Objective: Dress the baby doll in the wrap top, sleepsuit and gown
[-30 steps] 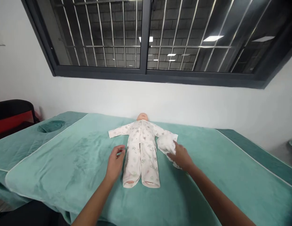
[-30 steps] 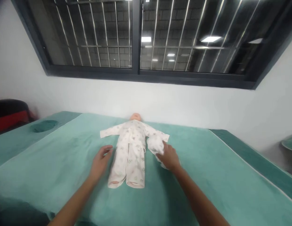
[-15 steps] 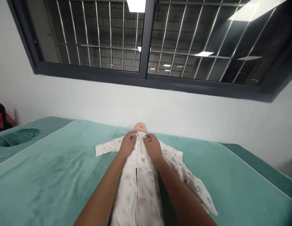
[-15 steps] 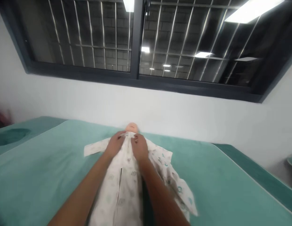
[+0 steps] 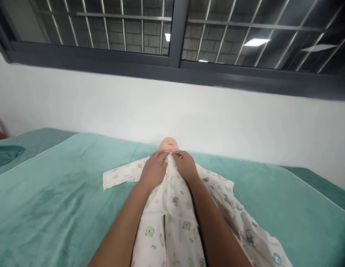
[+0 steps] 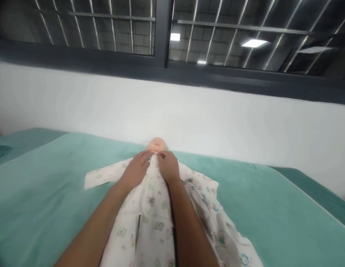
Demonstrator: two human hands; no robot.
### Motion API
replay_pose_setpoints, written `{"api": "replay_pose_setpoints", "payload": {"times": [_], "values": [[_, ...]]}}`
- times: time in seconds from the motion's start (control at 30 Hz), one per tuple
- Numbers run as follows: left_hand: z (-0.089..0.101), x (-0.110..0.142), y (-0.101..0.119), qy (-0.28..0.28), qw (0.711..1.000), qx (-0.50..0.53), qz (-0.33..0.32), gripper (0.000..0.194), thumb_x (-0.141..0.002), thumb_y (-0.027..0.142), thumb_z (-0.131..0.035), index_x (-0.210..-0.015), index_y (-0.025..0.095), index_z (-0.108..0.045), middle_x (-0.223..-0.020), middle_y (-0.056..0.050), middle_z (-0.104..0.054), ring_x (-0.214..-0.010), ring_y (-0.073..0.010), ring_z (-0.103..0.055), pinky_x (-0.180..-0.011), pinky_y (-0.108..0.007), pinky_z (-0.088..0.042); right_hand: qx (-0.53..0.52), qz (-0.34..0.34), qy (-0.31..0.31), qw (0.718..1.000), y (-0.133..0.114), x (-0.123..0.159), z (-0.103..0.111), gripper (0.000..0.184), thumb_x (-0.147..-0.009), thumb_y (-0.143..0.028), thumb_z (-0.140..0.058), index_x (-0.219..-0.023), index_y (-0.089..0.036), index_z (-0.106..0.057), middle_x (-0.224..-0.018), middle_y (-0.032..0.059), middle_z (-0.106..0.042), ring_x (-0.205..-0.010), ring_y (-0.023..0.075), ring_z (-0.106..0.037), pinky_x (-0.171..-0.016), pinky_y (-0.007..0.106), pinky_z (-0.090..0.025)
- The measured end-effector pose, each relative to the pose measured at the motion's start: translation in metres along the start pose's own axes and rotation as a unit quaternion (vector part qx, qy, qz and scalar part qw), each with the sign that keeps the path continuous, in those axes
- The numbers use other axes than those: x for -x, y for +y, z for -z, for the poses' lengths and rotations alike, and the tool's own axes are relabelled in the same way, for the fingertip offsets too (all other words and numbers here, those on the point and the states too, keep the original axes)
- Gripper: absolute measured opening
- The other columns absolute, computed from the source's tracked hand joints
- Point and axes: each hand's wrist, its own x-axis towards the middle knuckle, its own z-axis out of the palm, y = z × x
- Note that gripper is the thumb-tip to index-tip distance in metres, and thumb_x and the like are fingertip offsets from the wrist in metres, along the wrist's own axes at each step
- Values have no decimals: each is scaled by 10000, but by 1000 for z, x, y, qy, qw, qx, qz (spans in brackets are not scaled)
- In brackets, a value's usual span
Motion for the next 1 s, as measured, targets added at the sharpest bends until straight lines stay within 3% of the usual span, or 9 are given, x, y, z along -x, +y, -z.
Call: {"api": "replay_pose_setpoints", "payload": {"times": [0.23, 0.6, 1.0], "values": [[1, 0, 2, -3, 999, 15, 32, 419, -858, 181, -339, -1210, 210, -565, -1336, -77, -520, -1258, -226, -431, -1082, -414, -325, -8, 6, -15, 1000, -2, -2, 0, 269, -811, -273, -469, -874, -235, -729, -1005, 30, -693, -967, 188, -587, -917, 327, -410], [2, -1, 1, 3, 998, 41, 47, 426, -850, 194, -355, -1216, 219, -571, -1325, -61, -537, -1247, -227, -446, -1087, -406, -317, -249, -41, -79, 965, 8, -4, 5, 250, -722, -340, -595, -870, -217, -755, -988, 15, -735, -982, 221, -634, -950, 353, -435], [1, -2, 1, 3, 997, 47, 68, 428, -853, 202, -356, -1217, 214, -581, -1345, -62, -522, -1268, -232, -425, -1105, -402, -300, -196, -8, -71, 978, 3, -5, 3, 244, -742, -296, -566, -901, -232, -740, -1056, 4, -719, -1050, 204, -608, -964, 325, -410]]}}
